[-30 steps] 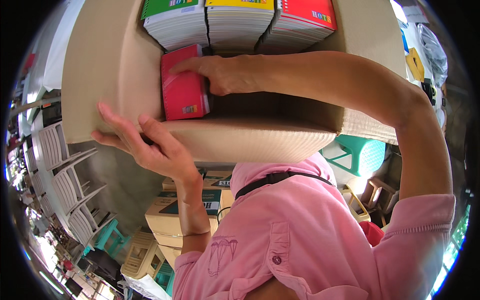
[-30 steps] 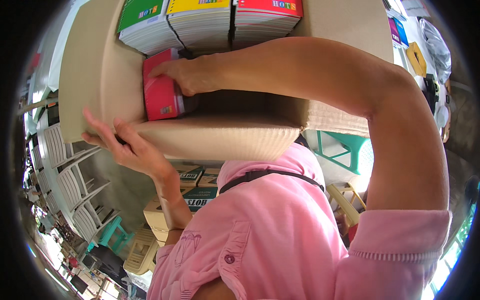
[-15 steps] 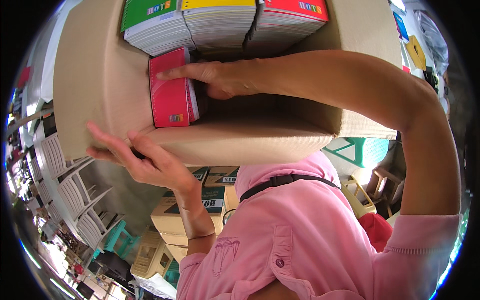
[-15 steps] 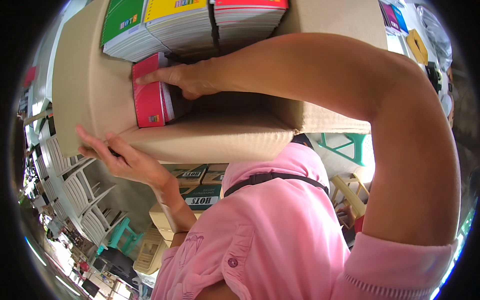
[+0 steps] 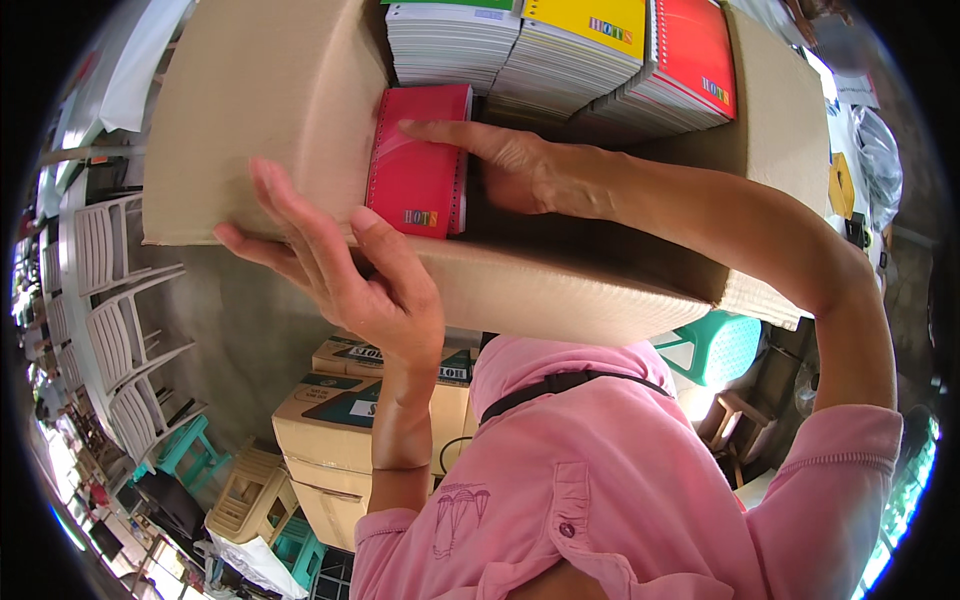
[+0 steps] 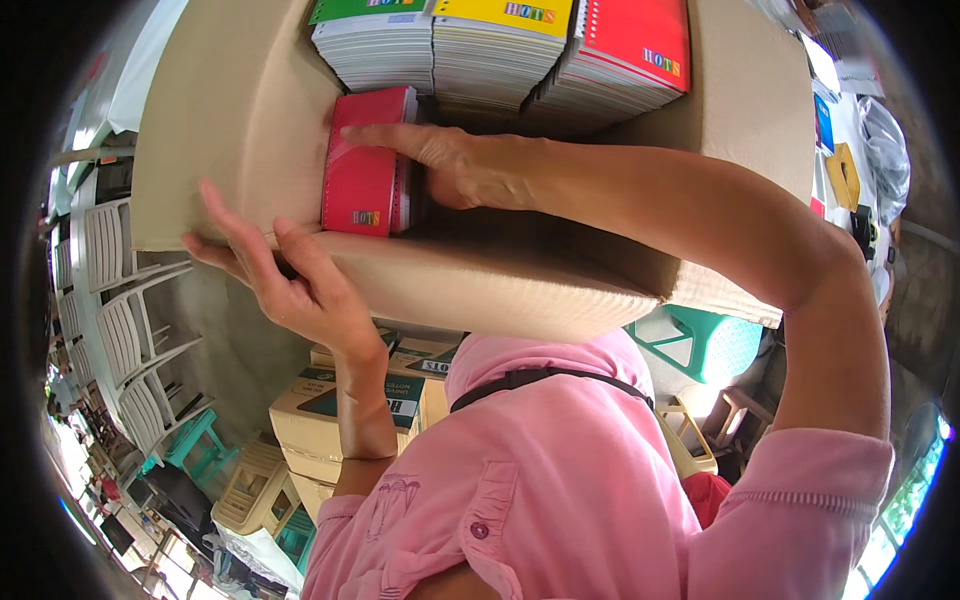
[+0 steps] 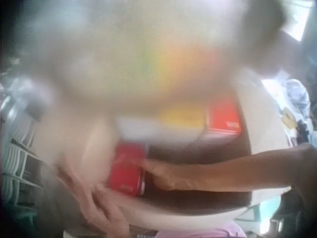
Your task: The person uses pliers to remove the metal spiral binding from a stack of purple notebooks. They then take pink notebooks from a cardboard box, separate them, and insert new spiral bindings into the holes of the covers. The person works at a white table in a room with stacked boxes and other workers in the background.
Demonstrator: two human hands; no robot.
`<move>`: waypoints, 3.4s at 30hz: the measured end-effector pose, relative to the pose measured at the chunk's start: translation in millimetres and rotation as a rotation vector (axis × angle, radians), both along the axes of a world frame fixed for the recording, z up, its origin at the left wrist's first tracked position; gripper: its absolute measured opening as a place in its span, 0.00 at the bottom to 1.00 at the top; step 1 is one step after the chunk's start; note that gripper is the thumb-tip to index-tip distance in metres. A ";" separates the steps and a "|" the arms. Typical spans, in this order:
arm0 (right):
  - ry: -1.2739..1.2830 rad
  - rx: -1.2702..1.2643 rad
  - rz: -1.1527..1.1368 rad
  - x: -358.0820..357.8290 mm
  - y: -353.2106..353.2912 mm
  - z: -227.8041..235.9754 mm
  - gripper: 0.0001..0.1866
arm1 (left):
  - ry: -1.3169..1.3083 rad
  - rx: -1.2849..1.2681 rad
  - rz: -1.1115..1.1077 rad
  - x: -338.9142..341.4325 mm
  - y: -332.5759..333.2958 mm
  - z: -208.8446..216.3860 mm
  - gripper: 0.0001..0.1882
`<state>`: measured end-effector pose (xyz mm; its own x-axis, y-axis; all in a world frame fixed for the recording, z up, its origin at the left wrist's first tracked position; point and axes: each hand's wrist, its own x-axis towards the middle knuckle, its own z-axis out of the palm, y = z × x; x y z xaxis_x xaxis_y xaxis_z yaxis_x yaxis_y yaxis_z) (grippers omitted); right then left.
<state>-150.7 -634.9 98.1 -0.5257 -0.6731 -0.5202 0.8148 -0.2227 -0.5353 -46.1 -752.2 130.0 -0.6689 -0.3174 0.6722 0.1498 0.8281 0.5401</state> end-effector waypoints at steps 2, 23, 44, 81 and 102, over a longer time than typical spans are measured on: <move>-0.015 -0.053 -0.020 -0.5 1.9 -4.0 0.33 | -0.001 0.010 -0.008 0.4 0.8 1.9 0.26; 0.004 0.131 0.084 -8.8 0.1 -6.4 0.31 | 0.011 -0.055 -0.045 -2.9 -12.5 3.0 0.27; -0.025 0.039 0.029 -7.7 -1.1 -10.1 0.30 | 0.029 -0.059 -0.035 -3.8 -8.4 1.8 0.26; 0.625 -0.031 -0.955 84.6 416.2 181.1 0.31 | 0.044 0.171 0.151 2.7 42.9 20.3 0.29; -0.055 0.425 -1.171 63.8 591.3 -119.2 0.55 | -0.054 0.105 0.177 4.7 37.4 4.1 0.29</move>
